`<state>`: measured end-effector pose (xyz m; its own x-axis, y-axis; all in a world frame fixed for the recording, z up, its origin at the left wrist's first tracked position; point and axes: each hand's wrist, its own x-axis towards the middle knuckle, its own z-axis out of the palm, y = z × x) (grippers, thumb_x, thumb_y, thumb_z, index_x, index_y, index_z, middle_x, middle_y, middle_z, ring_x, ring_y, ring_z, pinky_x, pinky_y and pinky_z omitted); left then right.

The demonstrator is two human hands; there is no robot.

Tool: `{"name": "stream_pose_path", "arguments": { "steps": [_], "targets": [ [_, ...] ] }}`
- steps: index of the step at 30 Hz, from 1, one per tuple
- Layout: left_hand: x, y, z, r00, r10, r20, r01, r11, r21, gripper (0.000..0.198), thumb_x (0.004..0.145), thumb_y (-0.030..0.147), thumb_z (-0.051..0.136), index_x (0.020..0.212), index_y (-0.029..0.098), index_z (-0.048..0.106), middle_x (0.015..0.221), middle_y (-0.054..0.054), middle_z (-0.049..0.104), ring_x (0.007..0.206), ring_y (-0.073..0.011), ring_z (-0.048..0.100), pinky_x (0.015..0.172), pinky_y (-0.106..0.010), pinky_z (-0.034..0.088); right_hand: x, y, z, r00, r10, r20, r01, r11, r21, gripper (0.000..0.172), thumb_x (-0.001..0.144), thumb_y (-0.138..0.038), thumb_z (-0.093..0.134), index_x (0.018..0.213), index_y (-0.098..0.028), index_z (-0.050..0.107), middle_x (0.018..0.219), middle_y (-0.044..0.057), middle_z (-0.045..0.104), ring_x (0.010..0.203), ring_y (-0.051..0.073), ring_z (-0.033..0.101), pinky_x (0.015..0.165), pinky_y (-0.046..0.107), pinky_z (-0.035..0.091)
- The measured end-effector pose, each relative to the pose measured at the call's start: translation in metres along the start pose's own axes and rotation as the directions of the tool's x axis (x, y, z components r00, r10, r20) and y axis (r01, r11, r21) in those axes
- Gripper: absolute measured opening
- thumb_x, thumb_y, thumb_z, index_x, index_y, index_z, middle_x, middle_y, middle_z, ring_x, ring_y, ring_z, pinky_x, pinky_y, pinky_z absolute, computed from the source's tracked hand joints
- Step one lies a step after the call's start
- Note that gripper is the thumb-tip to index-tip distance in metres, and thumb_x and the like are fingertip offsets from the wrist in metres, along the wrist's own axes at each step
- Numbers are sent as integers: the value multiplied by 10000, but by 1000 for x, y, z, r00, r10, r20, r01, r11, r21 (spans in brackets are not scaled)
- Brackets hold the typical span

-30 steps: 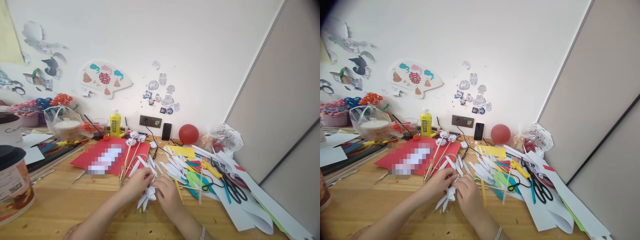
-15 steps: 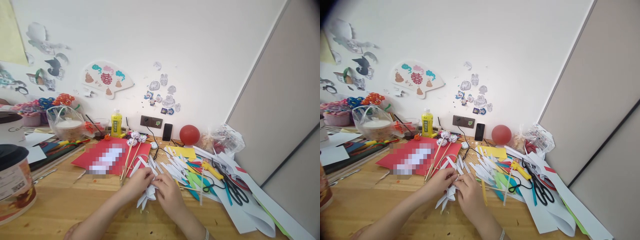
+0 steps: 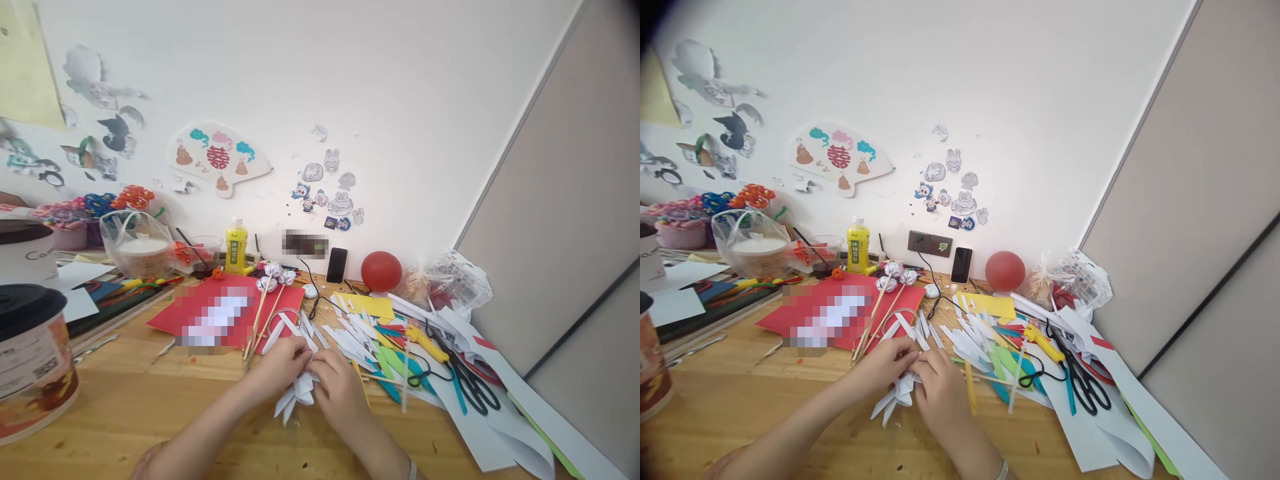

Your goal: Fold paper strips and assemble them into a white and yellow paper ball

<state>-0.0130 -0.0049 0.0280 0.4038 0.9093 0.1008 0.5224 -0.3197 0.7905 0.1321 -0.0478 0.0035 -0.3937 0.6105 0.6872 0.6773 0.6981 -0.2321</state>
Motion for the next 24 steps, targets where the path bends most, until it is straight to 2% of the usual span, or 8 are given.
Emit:
{"name": "stream_pose_path", "arguments": {
  "steps": [4,8,12,19,24],
  "targets": [
    [1,-3,1,1000,3,-13,-3,1000,20,189,708,270,407,533,202,426,537,37,470,542,-140,468,478,-223,337,-1,0,5,997,-63,37,66,995,-78,241,792,-77,394,827,-184,608,775,50,593,720,185,470,605,299,405],
    [2,-4,2,1000,-10,3,10,1000,8,196,713,286,393,537,204,414,524,40,453,527,-145,477,466,-230,345,-4,2,6,992,-121,-40,119,991,-57,251,858,-103,373,865,-193,607,780,43,610,724,172,483,621,289,416],
    [2,-1,1,999,-28,43,28,999,-16,181,722,306,371,590,200,435,522,44,460,473,-138,484,413,-221,349,-4,3,2,981,-174,-90,177,984,19,228,856,-92,398,939,-193,585,856,45,618,771,170,489,659,287,434],
    [0,4,-3,1000,6,12,-6,1000,23,174,703,245,394,544,191,438,526,39,454,539,-139,473,471,-223,329,2,-3,-2,996,21,85,-29,995,100,273,760,-35,408,886,-195,590,848,48,565,795,188,472,674,311,416],
    [-1,-1,1,1000,14,-2,-14,1000,20,183,699,247,400,527,192,431,505,49,431,515,-131,446,458,-221,288,1,-4,3,997,37,60,-48,981,189,258,781,-22,383,835,-178,582,841,48,543,806,173,464,695,294,404]
  ]
}}
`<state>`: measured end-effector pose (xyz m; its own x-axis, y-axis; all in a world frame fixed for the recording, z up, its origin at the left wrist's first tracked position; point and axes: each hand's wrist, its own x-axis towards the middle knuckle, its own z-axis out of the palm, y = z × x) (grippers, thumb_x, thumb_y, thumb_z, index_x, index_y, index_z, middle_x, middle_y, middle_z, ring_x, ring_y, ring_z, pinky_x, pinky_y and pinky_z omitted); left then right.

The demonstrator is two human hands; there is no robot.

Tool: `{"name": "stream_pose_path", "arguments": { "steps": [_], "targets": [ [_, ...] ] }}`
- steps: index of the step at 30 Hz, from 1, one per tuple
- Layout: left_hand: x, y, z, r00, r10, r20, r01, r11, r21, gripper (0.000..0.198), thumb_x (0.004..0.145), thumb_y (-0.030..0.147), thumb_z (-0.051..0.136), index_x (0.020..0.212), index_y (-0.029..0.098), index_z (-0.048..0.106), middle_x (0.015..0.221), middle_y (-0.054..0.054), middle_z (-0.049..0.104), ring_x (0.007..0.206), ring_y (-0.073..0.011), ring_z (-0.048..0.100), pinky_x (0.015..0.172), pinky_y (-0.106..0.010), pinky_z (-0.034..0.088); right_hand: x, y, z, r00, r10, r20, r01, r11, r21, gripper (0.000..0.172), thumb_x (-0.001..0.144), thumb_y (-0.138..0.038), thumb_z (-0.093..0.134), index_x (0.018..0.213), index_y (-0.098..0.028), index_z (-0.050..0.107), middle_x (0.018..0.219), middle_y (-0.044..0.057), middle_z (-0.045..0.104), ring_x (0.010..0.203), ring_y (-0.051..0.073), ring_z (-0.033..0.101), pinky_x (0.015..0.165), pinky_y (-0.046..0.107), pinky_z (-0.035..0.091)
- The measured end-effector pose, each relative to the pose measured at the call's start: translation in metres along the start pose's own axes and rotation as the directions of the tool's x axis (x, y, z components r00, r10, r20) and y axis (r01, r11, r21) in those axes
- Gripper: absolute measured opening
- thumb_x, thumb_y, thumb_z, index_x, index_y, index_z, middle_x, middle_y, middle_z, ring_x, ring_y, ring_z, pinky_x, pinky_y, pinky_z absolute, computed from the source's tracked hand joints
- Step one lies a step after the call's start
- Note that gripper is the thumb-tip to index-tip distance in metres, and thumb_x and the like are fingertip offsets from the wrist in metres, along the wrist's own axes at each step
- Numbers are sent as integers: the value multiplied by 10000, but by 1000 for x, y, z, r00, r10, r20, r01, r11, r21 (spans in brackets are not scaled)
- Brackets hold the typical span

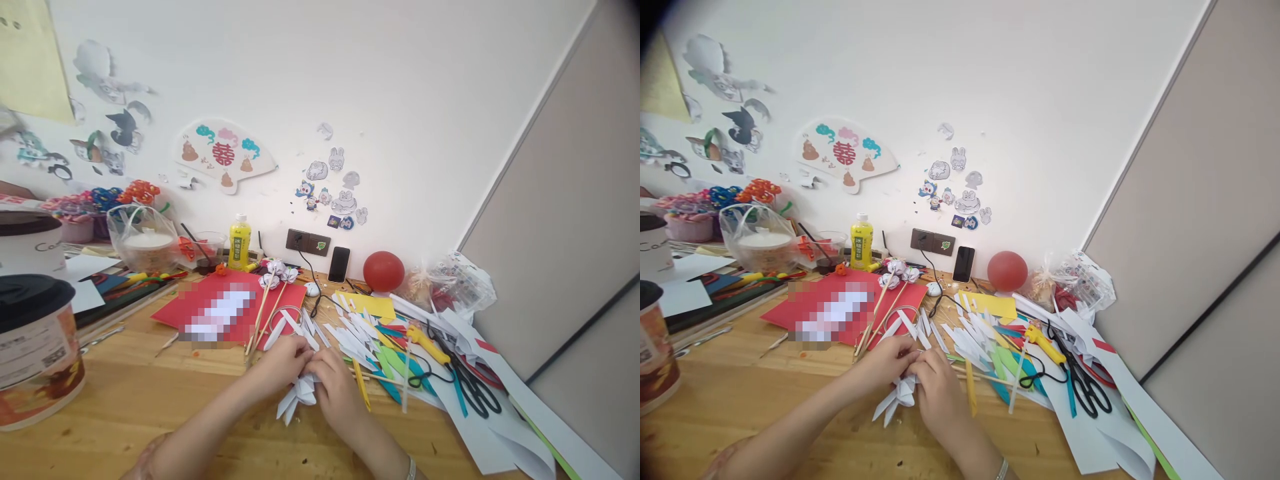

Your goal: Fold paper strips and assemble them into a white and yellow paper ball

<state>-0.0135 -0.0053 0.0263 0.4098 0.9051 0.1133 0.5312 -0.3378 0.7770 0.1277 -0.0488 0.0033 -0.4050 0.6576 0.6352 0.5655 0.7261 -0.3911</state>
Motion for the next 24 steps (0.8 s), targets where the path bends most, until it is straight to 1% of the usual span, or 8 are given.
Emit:
{"name": "stream_pose_path", "arguments": {
  "steps": [4,7,10,12,14,16,21,24],
  "targets": [
    [1,-3,3,1000,3,-20,-3,1000,-16,194,677,247,427,492,194,403,499,52,424,516,-127,433,461,-221,283,-2,0,1,1000,-23,-3,23,999,-28,252,811,-47,376,827,-182,589,823,49,546,783,172,458,672,287,400],
    [2,-3,2,1000,-17,-26,15,998,-57,181,686,262,413,517,199,404,498,55,428,494,-127,452,441,-215,306,-2,1,0,1000,-16,-20,16,999,-28,271,789,-37,386,864,-191,595,840,52,556,791,176,467,679,291,400],
    [3,0,2,999,-41,-25,38,992,-117,171,716,294,369,575,206,409,501,63,423,442,-125,467,391,-210,331,-2,2,-1,992,96,-86,-92,995,50,342,705,6,412,927,-192,581,883,51,566,834,178,487,716,294,409],
    [3,1,3,999,-39,-34,33,988,-151,173,720,312,367,592,206,416,511,65,420,437,-123,468,384,-210,349,0,4,-1,969,203,-138,-189,976,108,367,647,30,418,886,-192,587,852,40,579,822,175,503,712,287,414],
    [3,2,5,998,-31,-54,21,985,-174,178,716,323,381,594,202,430,520,63,420,459,-124,469,401,-211,361,0,4,-1,950,261,-170,-238,961,141,334,618,35,423,793,-193,594,774,22,583,767,168,513,692,286,415],
    [3,3,6,996,-27,-80,11,982,-189,189,712,333,395,588,197,439,524,59,424,481,-127,468,420,-215,365,0,4,0,950,241,-198,-217,967,135,301,609,29,426,729,-194,588,707,10,567,717,165,504,673,292,412],
    [3,8,7,993,-16,-117,-10,975,-220,201,718,339,409,596,187,459,534,52,442,489,-126,463,453,-226,367,-2,2,0,962,44,-271,-36,999,31,277,667,2,415,756,-197,586,690,23,551,715,183,463,641,310,398],
    [2,9,5,993,-7,-121,-22,971,-238,211,726,351,405,603,189,461,534,57,428,492,-125,460,456,-225,368,0,0,-2,956,97,-277,-81,994,68,336,637,25,416,817,-200,589,756,33,569,758,186,480,657,307,412]
  ]
}}
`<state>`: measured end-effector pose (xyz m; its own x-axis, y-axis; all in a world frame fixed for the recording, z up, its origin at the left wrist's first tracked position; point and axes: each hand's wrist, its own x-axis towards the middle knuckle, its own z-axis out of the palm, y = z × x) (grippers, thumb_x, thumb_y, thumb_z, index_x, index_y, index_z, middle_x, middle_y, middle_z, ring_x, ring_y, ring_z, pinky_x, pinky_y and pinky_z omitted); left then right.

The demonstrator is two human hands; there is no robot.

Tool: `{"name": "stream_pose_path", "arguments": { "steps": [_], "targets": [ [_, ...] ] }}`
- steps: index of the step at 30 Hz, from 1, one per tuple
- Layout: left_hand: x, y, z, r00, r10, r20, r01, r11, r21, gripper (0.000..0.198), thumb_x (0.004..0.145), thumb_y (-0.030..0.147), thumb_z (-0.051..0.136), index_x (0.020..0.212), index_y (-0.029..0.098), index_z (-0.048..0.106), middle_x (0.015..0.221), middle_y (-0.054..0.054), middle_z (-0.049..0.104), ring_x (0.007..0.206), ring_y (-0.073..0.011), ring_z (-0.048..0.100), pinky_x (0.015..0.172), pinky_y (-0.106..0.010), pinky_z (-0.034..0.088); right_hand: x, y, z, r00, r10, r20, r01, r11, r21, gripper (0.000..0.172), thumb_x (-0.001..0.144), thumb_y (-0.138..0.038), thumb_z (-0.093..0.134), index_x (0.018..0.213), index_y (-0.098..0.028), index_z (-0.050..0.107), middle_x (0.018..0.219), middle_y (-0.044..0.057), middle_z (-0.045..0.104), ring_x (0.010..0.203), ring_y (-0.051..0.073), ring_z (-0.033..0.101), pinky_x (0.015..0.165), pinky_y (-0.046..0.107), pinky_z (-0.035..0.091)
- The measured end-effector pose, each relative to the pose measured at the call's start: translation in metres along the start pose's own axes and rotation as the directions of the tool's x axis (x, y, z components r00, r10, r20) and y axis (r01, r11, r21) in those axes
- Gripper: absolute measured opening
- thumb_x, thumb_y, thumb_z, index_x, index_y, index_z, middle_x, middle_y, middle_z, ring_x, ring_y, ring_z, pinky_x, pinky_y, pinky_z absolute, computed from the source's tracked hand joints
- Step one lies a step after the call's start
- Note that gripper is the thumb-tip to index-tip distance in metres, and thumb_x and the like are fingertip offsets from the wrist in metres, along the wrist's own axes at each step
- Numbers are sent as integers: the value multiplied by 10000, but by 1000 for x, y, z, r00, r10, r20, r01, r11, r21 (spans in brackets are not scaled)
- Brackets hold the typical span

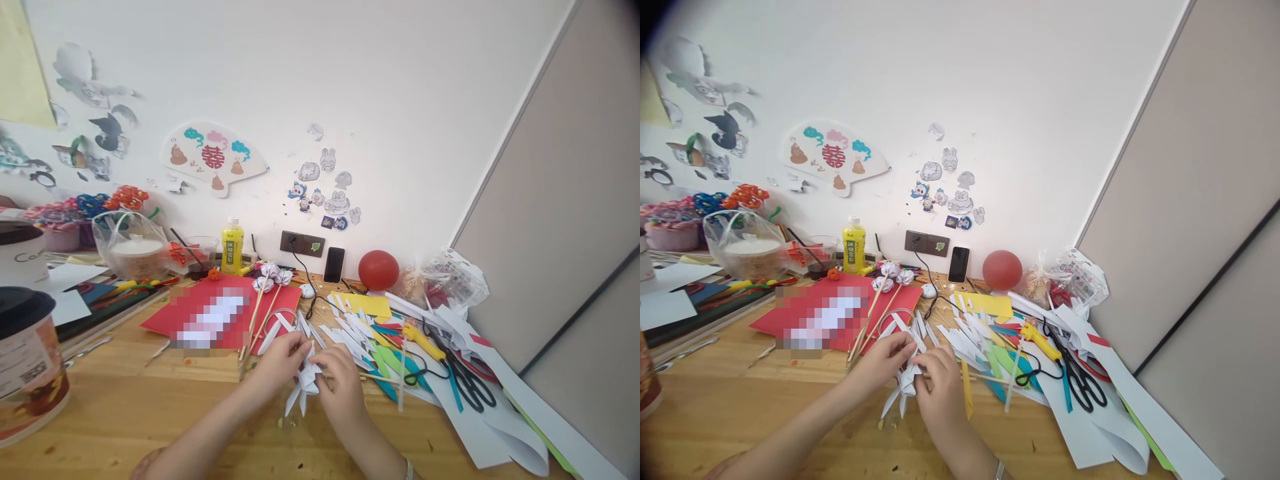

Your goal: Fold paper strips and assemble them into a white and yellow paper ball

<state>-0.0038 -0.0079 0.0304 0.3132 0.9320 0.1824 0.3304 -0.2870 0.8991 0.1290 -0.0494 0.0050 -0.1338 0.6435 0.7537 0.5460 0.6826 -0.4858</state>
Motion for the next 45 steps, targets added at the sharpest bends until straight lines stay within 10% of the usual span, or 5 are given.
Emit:
{"name": "stream_pose_path", "arguments": {
  "steps": [8,16,25,45],
  "targets": [
    [0,-2,-1,1000,-9,10,10,999,-32,219,722,362,411,576,199,425,516,67,411,469,-120,459,450,-223,365,2,3,-1,981,-187,43,189,981,-41,278,748,-18,416,814,-209,607,680,24,560,719,182,456,644,320,410],
    [2,0,-4,1000,-10,5,11,998,-57,228,700,378,425,564,196,435,505,64,412,483,-121,436,462,-226,360,2,7,2,1000,5,-12,-5,1000,-18,312,617,24,452,792,-204,573,795,30,609,794,196,499,668,330,423],
    [2,1,-4,1000,-19,6,20,992,-123,269,677,418,456,535,192,426,471,70,409,457,-105,408,452,-218,340,4,2,-7,974,-224,36,226,961,-158,228,734,-44,432,831,-206,560,832,28,632,793,183,507,765,384,393],
    [0,-3,2,998,3,-65,-26,934,-358,348,701,515,506,623,175,500,545,58,458,519,-108,461,498,-211,394,14,-4,-22,998,-41,51,38,997,60,227,797,-286,555,1020,-247,570,1013,50,597,963,204,509,847,372,407]
  ]
}}
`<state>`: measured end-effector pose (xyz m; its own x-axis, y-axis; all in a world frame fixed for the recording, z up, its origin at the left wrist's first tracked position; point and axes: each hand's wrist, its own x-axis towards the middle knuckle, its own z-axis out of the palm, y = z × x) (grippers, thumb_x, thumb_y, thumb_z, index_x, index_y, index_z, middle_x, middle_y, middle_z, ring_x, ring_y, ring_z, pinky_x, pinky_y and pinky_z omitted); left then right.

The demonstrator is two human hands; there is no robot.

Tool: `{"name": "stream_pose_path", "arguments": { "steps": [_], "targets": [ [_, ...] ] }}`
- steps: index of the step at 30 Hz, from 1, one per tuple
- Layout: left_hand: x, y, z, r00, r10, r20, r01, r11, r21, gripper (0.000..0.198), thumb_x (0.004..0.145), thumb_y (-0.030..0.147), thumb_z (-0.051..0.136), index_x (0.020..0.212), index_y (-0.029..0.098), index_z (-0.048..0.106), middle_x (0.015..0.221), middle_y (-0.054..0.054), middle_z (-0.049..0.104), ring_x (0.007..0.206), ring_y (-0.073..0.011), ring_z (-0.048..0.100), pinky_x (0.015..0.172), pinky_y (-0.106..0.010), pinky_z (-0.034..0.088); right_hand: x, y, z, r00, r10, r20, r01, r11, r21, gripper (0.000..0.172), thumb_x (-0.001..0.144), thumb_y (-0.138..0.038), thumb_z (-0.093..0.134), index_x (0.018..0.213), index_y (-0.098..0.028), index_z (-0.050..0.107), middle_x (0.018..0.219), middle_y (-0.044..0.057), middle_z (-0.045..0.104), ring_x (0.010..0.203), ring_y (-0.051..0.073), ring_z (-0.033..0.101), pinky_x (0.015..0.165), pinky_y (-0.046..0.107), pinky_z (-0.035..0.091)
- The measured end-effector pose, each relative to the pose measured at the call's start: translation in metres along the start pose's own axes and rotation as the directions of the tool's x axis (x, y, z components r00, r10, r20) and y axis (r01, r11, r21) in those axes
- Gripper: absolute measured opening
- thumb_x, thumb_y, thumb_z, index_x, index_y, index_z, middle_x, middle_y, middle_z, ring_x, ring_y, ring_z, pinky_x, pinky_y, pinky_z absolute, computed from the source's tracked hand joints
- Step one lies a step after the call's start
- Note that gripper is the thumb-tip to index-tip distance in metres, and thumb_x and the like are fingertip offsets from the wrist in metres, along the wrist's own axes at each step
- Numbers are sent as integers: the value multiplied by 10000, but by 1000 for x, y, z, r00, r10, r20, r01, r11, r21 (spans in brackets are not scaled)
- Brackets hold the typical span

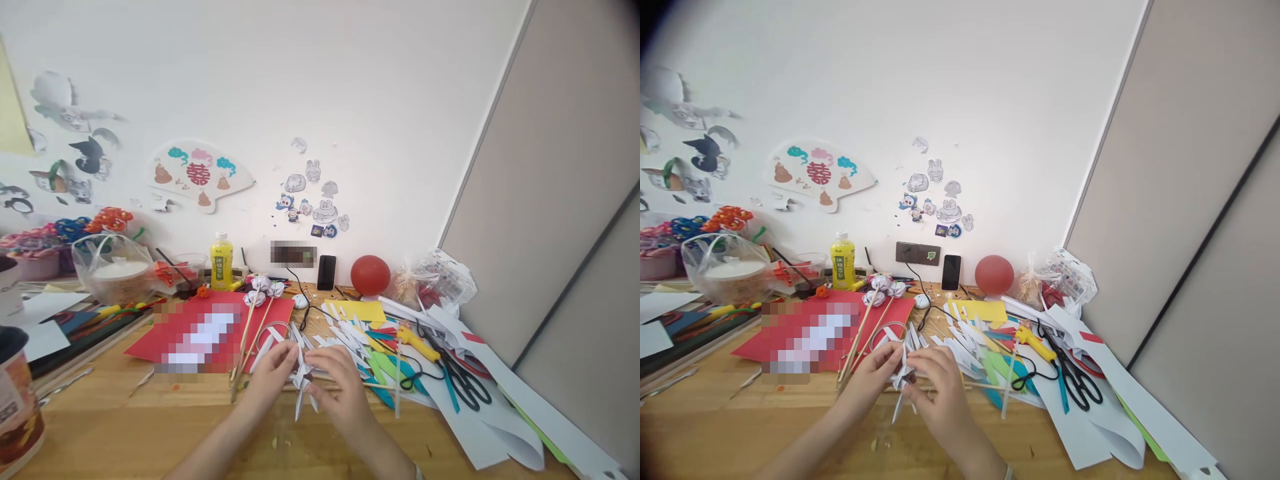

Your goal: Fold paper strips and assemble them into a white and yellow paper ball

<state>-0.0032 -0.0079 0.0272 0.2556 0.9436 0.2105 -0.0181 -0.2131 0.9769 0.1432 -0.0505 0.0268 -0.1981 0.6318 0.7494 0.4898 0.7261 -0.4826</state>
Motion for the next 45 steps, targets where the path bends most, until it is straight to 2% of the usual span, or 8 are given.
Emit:
{"name": "stream_pose_path", "arguments": {
  "steps": [4,8,12,17,21,28,34,45],
  "targets": [
    [-5,3,4,995,-51,86,64,986,-154,324,702,507,533,680,185,516,613,36,542,574,-131,539,553,-241,459,3,9,-6,958,241,-156,-225,968,115,295,760,-300,577,1038,-207,545,1055,80,577,980,227,526,854,385,418],
    [-6,5,4,986,-80,144,108,974,-198,311,677,477,591,676,168,553,623,22,568,578,-131,555,598,-257,477,5,14,-6,910,414,35,-406,867,289,196,747,-269,569,916,-172,584,842,51,640,754,186,608,671,292,499],
    [-5,8,0,963,-132,233,166,977,-135,353,662,502,595,666,150,576,670,-10,605,657,-166,598,662,-284,482,7,14,-5,905,420,65,-424,883,202,174,699,-206,597,868,-177,627,839,41,647,737,176,596,684,288,486],
    [-3,4,-1,957,-162,240,172,985,-20,386,582,458,688,779,148,572,633,21,582,556,-131,569,508,-230,452,5,15,-2,876,464,134,-483,833,269,236,715,-221,584,944,-182,624,849,44,643,743,176,602,671,292,492],
    [-3,5,-1,964,-134,229,159,983,-94,458,576,446,696,910,164,560,719,2,609,632,-158,594,590,-284,487,6,18,-5,869,478,127,-487,784,385,316,754,-301,558,1038,-163,569,912,69,626,813,185,607,727,312,489],
    [-2,12,-2,996,-87,34,93,972,-214,406,592,422,684,908,207,550,869,-28,635,839,-203,593,681,-317,504,10,20,-17,846,517,130,-532,807,256,280,724,-401,585,825,-143,624,783,55,652,725,192,604,662,296,476],
    [1,5,-5,988,-99,121,130,948,-291,361,556,378,727,795,195,526,769,5,623,775,-177,600,721,-330,493,10,24,-13,831,547,97,-552,794,255,219,699,-346,607,787,-146,618,712,36,641,678,179,588,636,286,466],
    [4,-9,-8,990,36,136,-56,988,144,207,655,355,624,696,158,571,570,34,537,561,-131,514,530,-227,407,5,17,-4,868,458,191,-495,831,255,178,695,-267,617,840,-164,628,792,35,638,755,182,588,674,281,468]
  ]
}}
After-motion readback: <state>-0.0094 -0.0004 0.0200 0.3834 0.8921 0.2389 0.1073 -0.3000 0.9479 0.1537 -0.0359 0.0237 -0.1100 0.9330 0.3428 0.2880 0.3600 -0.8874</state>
